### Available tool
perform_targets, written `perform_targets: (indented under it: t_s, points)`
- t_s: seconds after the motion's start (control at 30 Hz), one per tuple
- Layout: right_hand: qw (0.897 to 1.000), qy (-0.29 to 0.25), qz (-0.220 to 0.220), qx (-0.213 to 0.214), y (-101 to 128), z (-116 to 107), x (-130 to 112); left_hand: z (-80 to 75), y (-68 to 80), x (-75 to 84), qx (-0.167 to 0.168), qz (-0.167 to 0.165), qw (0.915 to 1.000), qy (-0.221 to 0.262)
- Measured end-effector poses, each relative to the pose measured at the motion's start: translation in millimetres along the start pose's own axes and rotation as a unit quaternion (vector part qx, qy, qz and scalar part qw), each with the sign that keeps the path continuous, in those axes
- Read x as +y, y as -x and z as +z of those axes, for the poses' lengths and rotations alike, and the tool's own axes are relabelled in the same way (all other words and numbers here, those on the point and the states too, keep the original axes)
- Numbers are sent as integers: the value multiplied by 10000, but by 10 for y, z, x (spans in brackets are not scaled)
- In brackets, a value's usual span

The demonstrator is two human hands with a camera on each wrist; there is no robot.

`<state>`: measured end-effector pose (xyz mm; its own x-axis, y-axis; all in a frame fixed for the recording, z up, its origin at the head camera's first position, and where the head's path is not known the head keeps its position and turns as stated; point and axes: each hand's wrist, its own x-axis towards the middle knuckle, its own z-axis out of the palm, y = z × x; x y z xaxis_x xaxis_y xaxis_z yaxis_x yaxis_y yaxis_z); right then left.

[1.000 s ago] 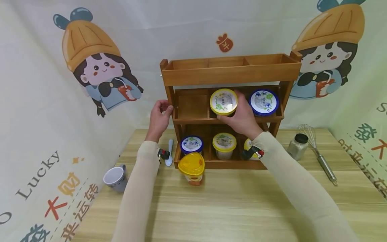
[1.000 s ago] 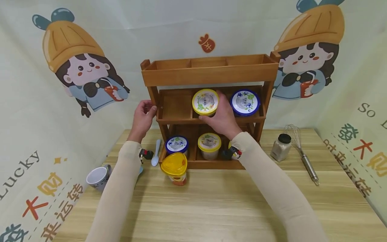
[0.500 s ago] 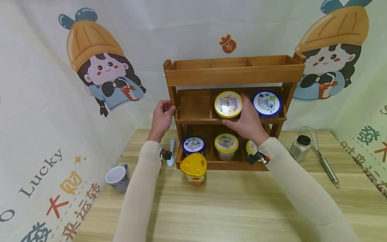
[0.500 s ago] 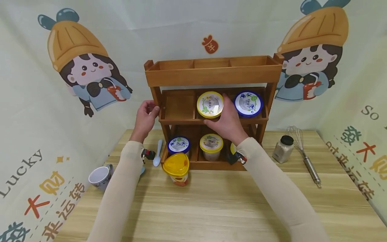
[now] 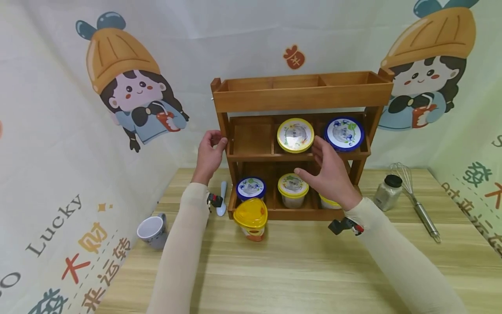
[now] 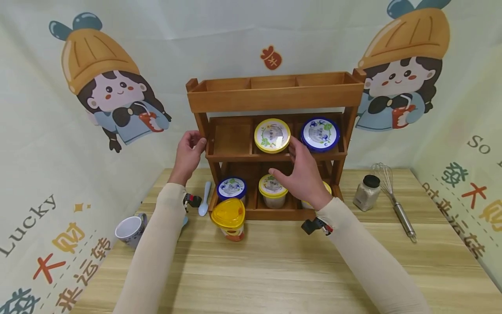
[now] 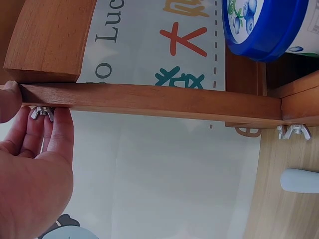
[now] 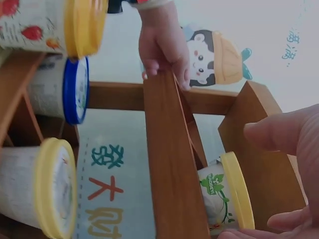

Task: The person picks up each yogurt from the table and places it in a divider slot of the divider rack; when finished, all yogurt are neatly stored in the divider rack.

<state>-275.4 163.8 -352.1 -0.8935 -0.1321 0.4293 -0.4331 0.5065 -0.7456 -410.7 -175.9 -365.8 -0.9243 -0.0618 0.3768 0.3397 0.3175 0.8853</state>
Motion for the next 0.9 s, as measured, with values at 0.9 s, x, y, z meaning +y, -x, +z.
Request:
perform_targets:
  t_s: [0.9]
  points:
    - [9874, -1049, -304, -1145, 523, 621, 422, -8, 10, -11, 13, 93, 9999, 46]
